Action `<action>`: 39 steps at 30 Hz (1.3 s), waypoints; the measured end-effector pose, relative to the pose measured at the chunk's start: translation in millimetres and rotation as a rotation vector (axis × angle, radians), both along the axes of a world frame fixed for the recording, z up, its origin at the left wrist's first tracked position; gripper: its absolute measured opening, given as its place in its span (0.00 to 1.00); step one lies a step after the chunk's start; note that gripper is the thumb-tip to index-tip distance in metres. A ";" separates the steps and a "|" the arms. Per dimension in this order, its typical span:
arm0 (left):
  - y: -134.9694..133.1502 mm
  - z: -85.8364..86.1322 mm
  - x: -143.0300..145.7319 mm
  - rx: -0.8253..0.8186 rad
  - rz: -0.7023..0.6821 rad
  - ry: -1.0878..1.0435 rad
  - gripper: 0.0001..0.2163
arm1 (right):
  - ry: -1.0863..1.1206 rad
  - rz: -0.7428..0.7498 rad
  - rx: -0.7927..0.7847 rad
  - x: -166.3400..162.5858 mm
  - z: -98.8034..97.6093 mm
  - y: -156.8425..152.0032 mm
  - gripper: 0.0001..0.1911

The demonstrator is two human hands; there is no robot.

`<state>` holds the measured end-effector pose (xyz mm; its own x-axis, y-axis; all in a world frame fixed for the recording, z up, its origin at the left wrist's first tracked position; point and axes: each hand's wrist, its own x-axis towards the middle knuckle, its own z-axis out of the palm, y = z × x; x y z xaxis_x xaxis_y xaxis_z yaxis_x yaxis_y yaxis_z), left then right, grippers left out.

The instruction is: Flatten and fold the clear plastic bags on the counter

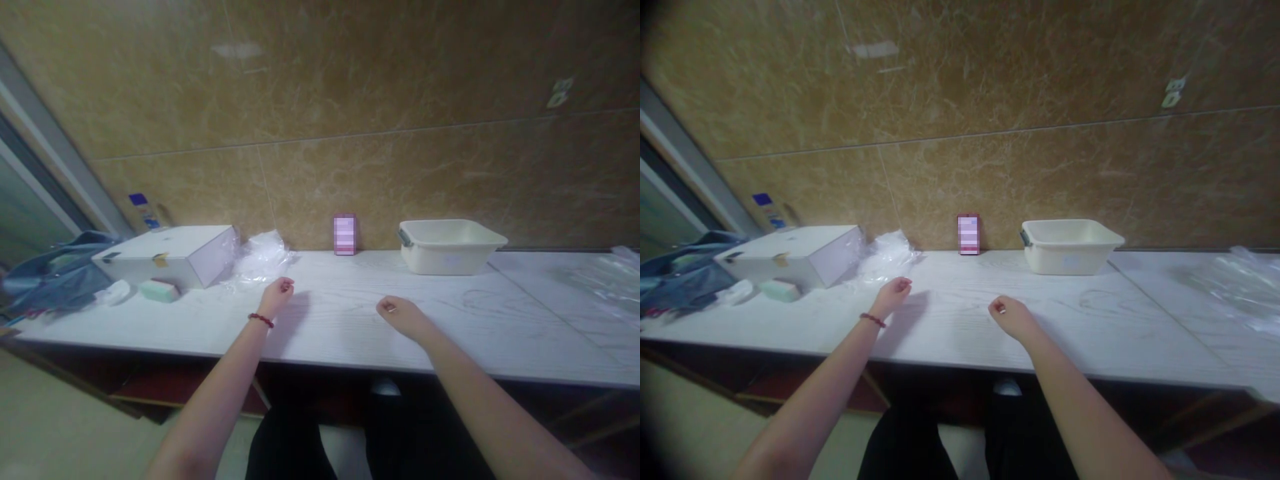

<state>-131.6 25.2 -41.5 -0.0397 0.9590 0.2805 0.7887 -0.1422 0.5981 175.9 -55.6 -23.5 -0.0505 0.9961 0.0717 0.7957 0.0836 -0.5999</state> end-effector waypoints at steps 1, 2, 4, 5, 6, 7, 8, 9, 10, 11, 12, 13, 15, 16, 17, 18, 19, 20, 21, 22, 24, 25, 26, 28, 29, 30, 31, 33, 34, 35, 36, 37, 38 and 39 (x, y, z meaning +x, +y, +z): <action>6.9 0.4 -9.5 -0.005 0.036 0.029 0.10 | 0.017 0.002 -0.010 0.9 -1.8 1.0 0.09; 13.7 0.2 -18.7 -0.009 0.076 0.053 0.11 | 0.031 0.004 -0.020 2.0 -3.3 2.3 0.09; 26.7 -1.3 -35.8 -0.006 0.134 0.113 0.11 | 0.053 0.006 -0.037 4.4 -5.4 5.4 0.09; 32.9 -2.4 -43.4 -0.007 0.163 0.141 0.11 | 0.059 0.003 -0.042 5.8 -6.2 7.1 0.09; 38.8 -3.5 -50.3 -0.005 0.194 0.166 0.11 | 0.064 -0.003 -0.044 7.3 -7.0 8.9 0.09; 44.6 -4.7 -56.6 0.002 0.225 0.188 0.11 | 0.069 -0.016 -0.043 8.9 -7.5 10.5 0.09; 50.2 -5.7 -62.2 0.010 0.254 0.211 0.11 | 0.077 -0.029 -0.041 10.4 -7.9 12.0 0.10; 55.8 -6.7 -67.4 0.018 0.280 0.237 0.12 | 0.092 -0.042 -0.038 11.9 -8.2 13.4 0.10; 61.4 -7.5 -72.1 0.028 0.299 0.268 0.12 | 0.111 -0.053 -0.034 13.3 -8.4 14.5 0.10; 67.1 -8.4 -76.4 0.040 0.307 0.305 0.12 | 0.132 -0.061 -0.031 14.4 -8.6 15.4 0.10; 73.1 -9.4 -80.5 0.052 0.309 0.344 0.13 | 0.153 -0.064 -0.031 15.4 -8.7 16.2 0.10; 79.2 -10.6 -84.4 0.062 0.307 0.383 0.14 | 0.172 -0.063 -0.030 16.1 -9.0 16.8 0.10; 92.0 -13.6 -91.5 0.063 0.310 0.450 0.16 | 0.197 -0.046 -0.030 17.2 -9.7 17.4 0.10; 98.5 -15.3 -94.8 0.052 0.321 0.476 0.18 | 0.207 -0.035 -0.032 17.5 -10.2 17.5 0.11; 104.7 -17.0 -97.7 0.032 0.334 0.496 0.19 | 0.216 -0.026 -0.037 17.9 -10.8 17.6 0.11; 110.4 -18.4 -100.1 0.008 0.341 0.513 0.22 | 0.225 -0.017 -0.044 18.2 -11.5 17.5 0.11; 115.3 -19.4 -101.8 -0.018 0.335 0.527 0.24 | 0.231 -0.010 -0.055 18.5 -12.2 17.5 0.11; 119.2 -19.8 -102.8 -0.048 0.319 0.538 0.25 | 0.238 -0.005 -0.068 18.8 -13.0 17.5 0.11; 122.0 -19.6 -102.9 -0.078 0.294 0.545 0.25 | 0.243 0.000 -0.080 19.1 -13.6 17.6 0.11; 123.6 -18.7 -102.1 -0.110 0.266 0.550 0.25 | 0.246 0.003 -0.092 19.4 -14.3 17.8 0.12; 124.3 -15.9 -98.6 -0.168 0.241 0.551 0.20 | 0.250 -0.002 -0.101 20.1 -15.3 18.3 0.12; 123.7 -14.3 -96.2 -0.190 0.247 0.550 0.18 | 0.255 -0.007 -0.103 20.4 -15.5 18.5 0.12; 123.0 -12.9 -93.8 -0.206 0.260 0.551 0.16 | 0.260 -0.009 -0.105 20.6 -15.6 18.5 0.12; 121.5 -11.0 -89.8 -0.223 0.291 0.555 0.13 | 0.277 -0.006 -0.110 20.8 -15.2 18.0 0.12; 121.0 -10.4 -88.4 -0.226 0.303 0.557 0.13 | 0.285 -0.002 -0.114 20.7 -14.7 17.4 0.12; 120.6 -9.9 -87.4 -0.228 0.312 0.559 0.12 | 0.292 0.000 -0.118 20.5 -14.0 16.7 0.12; 120.2 -9.4 -86.8 -0.227 0.320 0.559 0.12 | 0.297 0.001 -0.120 20.2 -13.3 16.0 0.12; 119.2 -7.6 -86.4 -0.209 0.322 0.554 0.12 | 0.305 -0.004 -0.124 19.5 -11.9 14.7 0.12; 118.4 -6.1 -86.4 -0.192 0.320 0.551 0.11 | 0.307 -0.006 -0.126 19.2 -11.3 14.2 0.12; 117.5 -4.2 -86.4 -0.172 0.317 0.548 0.11 | 0.308 -0.007 -0.127 19.0 -10.8 13.7 0.12; 116.3 -2.0 -86.3 -0.149 0.312 0.547 0.12 | 0.307 -0.008 -0.128 18.9 -10.4 13.4 0.12; 115.1 0.6 -86.1 -0.124 0.302 0.547 0.12 | 0.305 -0.009 -0.128 18.9 -10.1 13.0 0.12; 113.7 3.5 -85.8 -0.099 0.293 0.549 0.12 | 0.302 -0.009 -0.128 18.9 -9.8 12.5 0.12; 112.3 6.6 -85.4 -0.076 0.285 0.553 0.12 | 0.298 -0.008 -0.127 19.1 -9.3 11.9 0.13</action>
<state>-217.0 137.5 -34.9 -0.1653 0.9501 0.2644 0.9851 0.1461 0.0911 195.0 -43.7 -32.8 -0.0382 0.9983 -0.0429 0.5837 -0.0126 -0.8119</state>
